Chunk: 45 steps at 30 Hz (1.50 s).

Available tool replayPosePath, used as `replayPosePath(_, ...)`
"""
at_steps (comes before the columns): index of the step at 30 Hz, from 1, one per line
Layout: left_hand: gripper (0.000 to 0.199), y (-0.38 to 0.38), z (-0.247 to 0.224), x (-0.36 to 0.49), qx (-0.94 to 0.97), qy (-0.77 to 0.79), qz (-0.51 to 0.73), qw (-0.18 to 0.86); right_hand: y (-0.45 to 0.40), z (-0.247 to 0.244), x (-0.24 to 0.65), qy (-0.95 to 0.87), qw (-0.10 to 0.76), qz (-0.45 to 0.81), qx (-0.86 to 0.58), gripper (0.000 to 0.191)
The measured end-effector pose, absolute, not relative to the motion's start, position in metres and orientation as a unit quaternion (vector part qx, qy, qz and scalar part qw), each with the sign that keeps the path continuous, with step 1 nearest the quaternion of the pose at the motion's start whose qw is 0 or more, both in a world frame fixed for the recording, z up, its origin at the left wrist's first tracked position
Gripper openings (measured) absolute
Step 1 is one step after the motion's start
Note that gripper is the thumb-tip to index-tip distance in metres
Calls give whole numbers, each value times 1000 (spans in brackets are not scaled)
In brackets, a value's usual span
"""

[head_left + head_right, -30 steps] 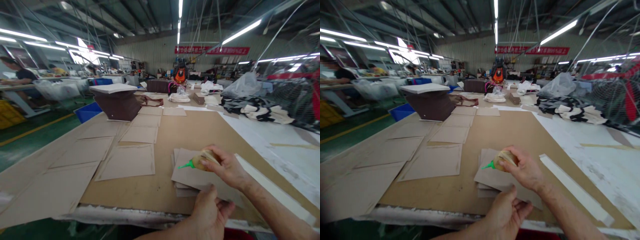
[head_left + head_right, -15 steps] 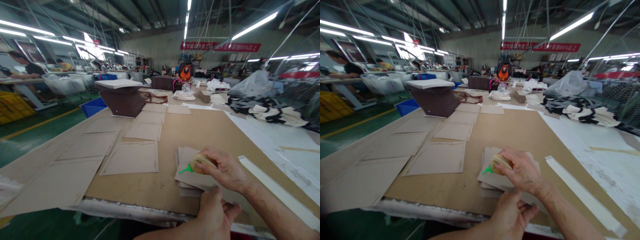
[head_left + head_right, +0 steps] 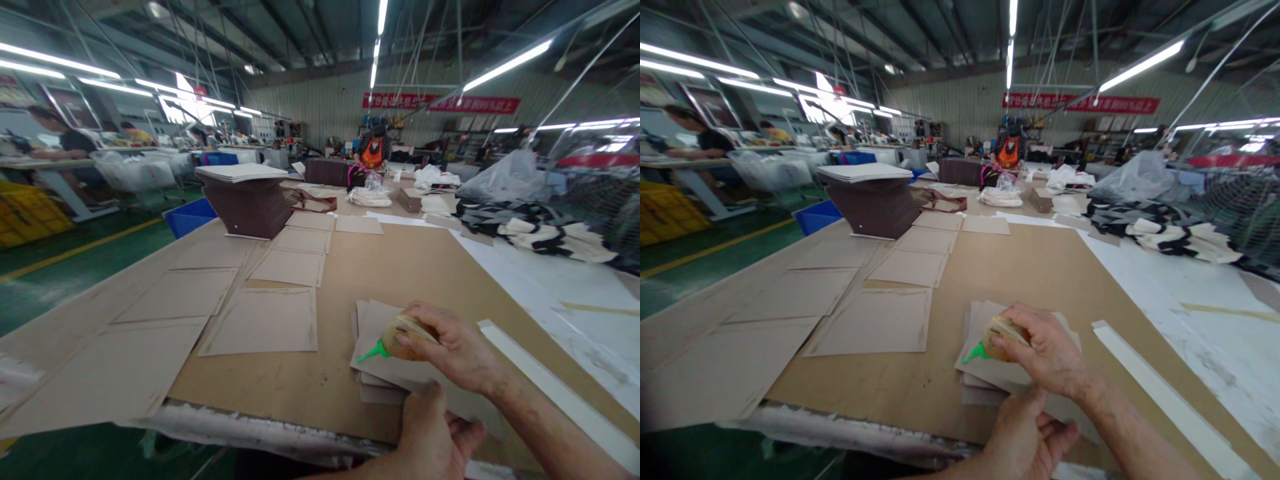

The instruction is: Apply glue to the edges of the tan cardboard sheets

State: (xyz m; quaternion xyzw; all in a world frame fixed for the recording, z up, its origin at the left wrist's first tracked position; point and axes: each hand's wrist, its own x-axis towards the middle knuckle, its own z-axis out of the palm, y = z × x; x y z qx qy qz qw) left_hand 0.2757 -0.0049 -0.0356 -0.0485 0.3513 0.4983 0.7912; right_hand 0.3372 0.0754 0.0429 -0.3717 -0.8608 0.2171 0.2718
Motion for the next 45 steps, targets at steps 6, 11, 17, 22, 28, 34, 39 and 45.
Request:
replayPosePath(6, 17, 0, -57, 279, -52, 313, 487, 814, 110, 36, 345, -830, 308, 142, -443, 27)
replayPosePath(11, 17, 1, -64, 281, -58, 327, 486, 808, 119, 37, 346, -832, 299, 125, -451, 29)
replayPosePath(17, 18, 2, -65, 285, -55, 340, 482, 806, 127, 37, 344, -831, 286, 114, -464, 29)
replayPosePath(22, 15, 0, -63, 288, -56, 359, 507, 782, 146, 30, 343, -813, 295, 79, -496, 30)
replayPosePath(28, 15, 2, -66, 285, -49, 344, 489, 800, 139, 37, 343, -824, 277, 72, -489, 26)
replayPosePath(34, 15, -8, -57, 279, -8, 358, 501, 788, 131, 46, 345, -823, 262, 57, -500, 22)
replayPosePath(39, 18, -21, -67, 269, -9, 358, 486, 797, 125, 50, 340, -833, 251, 60, -489, 17)
replayPosePath(45, 21, -23, -62, 261, -3, 372, 477, 796, 122, 55, 336, -840, 230, 61, -488, 18)
